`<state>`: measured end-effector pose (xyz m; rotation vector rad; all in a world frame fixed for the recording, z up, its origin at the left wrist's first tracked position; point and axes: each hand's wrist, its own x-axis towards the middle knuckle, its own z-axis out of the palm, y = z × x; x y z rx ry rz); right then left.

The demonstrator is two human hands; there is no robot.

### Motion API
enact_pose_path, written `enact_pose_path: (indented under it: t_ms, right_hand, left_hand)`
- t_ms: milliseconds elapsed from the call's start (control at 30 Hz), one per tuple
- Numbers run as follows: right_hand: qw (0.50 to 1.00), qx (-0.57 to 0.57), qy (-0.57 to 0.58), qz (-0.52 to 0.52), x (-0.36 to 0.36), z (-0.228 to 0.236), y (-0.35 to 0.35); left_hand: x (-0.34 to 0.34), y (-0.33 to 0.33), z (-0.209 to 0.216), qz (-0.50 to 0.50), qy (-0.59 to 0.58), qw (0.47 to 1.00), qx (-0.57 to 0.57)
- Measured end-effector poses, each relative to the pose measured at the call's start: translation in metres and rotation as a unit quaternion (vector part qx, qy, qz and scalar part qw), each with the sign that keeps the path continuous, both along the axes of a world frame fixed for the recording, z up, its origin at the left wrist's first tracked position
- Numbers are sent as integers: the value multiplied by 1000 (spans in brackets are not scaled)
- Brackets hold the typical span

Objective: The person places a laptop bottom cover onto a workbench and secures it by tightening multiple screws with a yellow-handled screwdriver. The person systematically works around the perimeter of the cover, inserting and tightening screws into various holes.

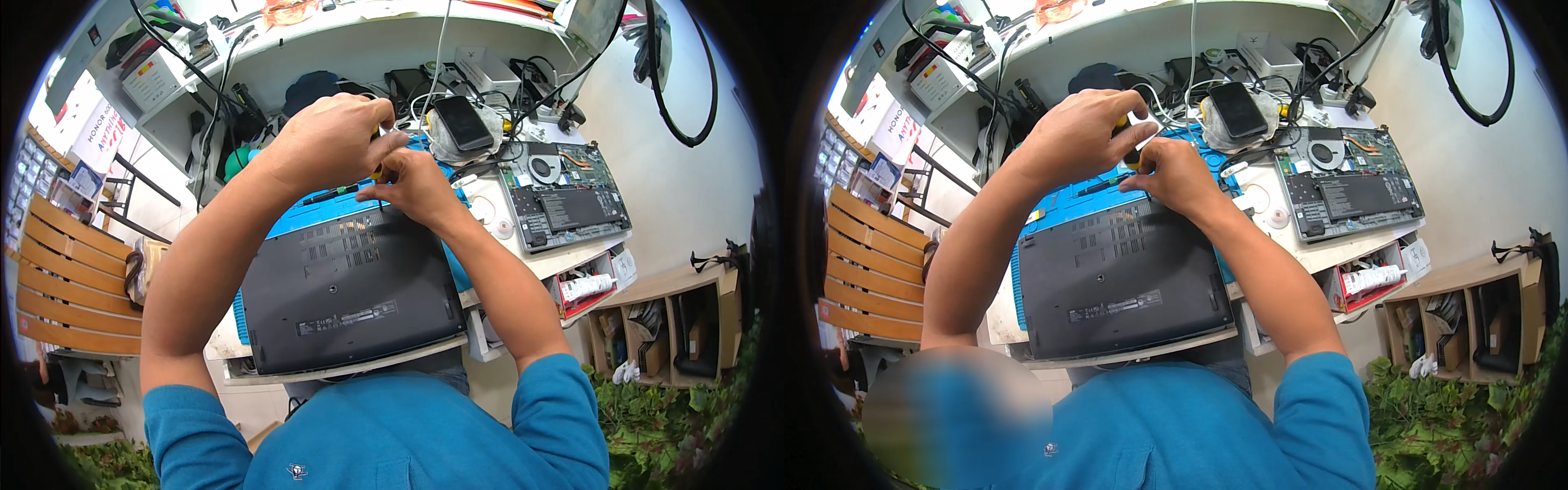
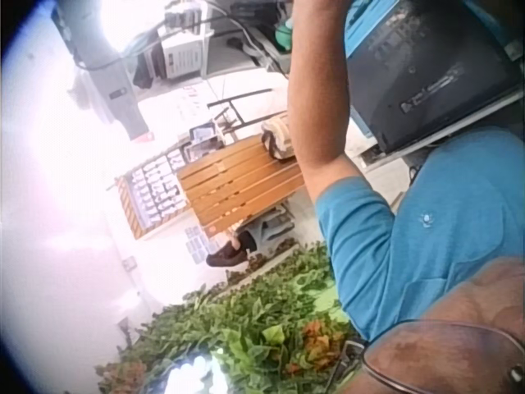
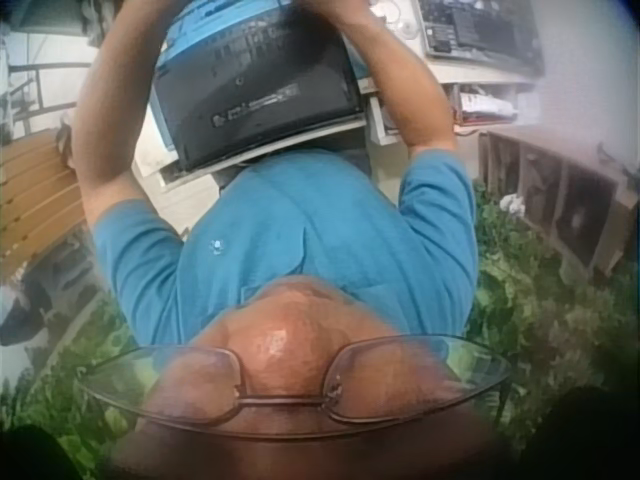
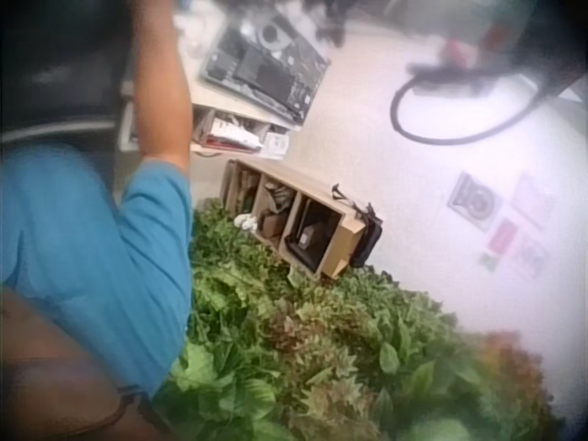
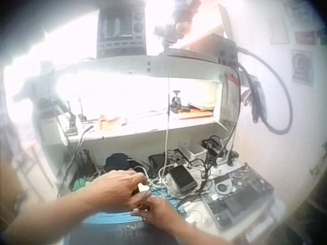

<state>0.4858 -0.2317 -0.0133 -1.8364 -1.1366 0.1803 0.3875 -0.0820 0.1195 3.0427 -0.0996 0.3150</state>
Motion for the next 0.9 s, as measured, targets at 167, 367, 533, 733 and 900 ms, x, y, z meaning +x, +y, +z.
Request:
enact_pose_path:
  t_ms: [167,367,533,733,900]
  right_hand:
    - [997,-26,-40,-61,-6,20,-20]
    - [993,-22,-88,-75,-4,7,-56]
    - [993,-30,-37,-107,-9,1,-73]
    - [992,-13,-31,-118,-6,-5,-85]
    - [994,-8,-39,-103,-3,-10,-89]
  left_hand:
    - [-3,1,7,-57,16,998,1]
    - [2,3,8,-67,47,996,25]
    - [-2,-6,11,-49,43,998,3]
    - [1,-18,29,-17,86,996,34]
    - [6,-4,16,-69,63,994,57]
